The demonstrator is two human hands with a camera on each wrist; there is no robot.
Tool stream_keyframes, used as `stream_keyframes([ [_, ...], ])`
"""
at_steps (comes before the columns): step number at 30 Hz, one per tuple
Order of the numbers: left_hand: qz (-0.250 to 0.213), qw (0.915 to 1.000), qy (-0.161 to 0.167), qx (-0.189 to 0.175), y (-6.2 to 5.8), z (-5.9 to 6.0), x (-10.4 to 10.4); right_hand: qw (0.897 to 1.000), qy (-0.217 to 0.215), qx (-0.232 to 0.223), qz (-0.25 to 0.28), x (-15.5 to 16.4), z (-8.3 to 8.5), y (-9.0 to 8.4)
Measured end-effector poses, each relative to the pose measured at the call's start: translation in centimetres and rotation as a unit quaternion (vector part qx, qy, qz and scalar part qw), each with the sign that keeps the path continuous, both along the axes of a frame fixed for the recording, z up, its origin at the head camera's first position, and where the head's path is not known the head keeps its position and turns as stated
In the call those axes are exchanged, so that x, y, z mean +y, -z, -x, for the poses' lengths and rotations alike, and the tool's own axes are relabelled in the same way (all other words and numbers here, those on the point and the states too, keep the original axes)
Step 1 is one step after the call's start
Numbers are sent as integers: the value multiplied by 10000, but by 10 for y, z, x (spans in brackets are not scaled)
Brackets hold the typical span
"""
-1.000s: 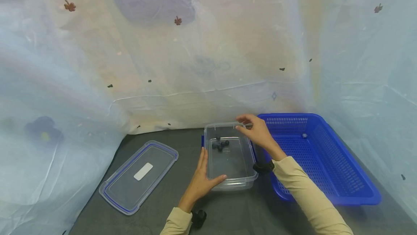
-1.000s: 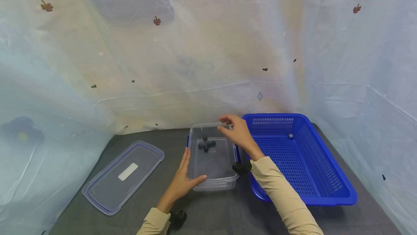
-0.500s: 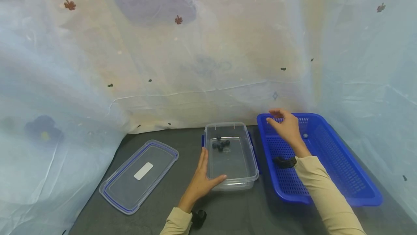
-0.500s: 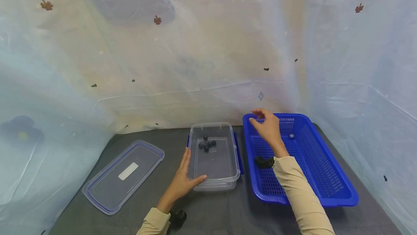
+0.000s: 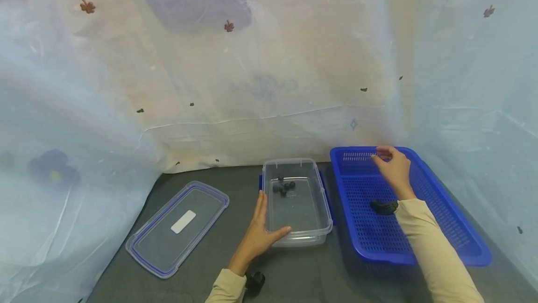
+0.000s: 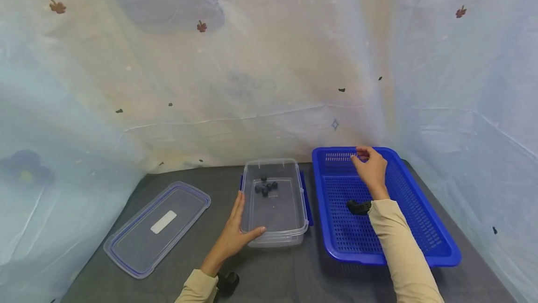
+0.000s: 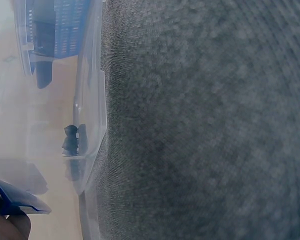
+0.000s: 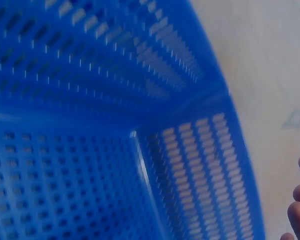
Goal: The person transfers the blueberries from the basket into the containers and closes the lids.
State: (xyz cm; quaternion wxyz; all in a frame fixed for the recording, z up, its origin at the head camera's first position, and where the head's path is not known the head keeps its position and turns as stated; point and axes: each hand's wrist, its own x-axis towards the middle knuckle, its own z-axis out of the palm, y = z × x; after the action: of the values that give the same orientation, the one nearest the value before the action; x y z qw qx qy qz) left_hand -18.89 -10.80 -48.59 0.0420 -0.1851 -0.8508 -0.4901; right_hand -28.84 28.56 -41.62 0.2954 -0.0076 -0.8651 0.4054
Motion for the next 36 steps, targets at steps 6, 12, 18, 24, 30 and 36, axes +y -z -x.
stream_keyframes([
  [6,-42,10000,-12,-13,1,0,-1,9986,469,-217,105,21,6,15],
  [12,-39,10000,-8,-32,-1,0,0,9960,613,-652,50,36,4,33],
  [18,-31,10000,14,-74,-2,0,0,9918,595,-1117,-180,45,4,47],
  [24,-11,9999,7,-121,-2,0,-1,9880,641,-1365,-319,47,4,55],
  [30,-4,10000,21,-84,1,0,-2,9849,563,-1564,-477,49,5,63],
  [36,-18,10000,41,-75,2,0,-1,9791,397,-1910,-575,52,5,67],
])
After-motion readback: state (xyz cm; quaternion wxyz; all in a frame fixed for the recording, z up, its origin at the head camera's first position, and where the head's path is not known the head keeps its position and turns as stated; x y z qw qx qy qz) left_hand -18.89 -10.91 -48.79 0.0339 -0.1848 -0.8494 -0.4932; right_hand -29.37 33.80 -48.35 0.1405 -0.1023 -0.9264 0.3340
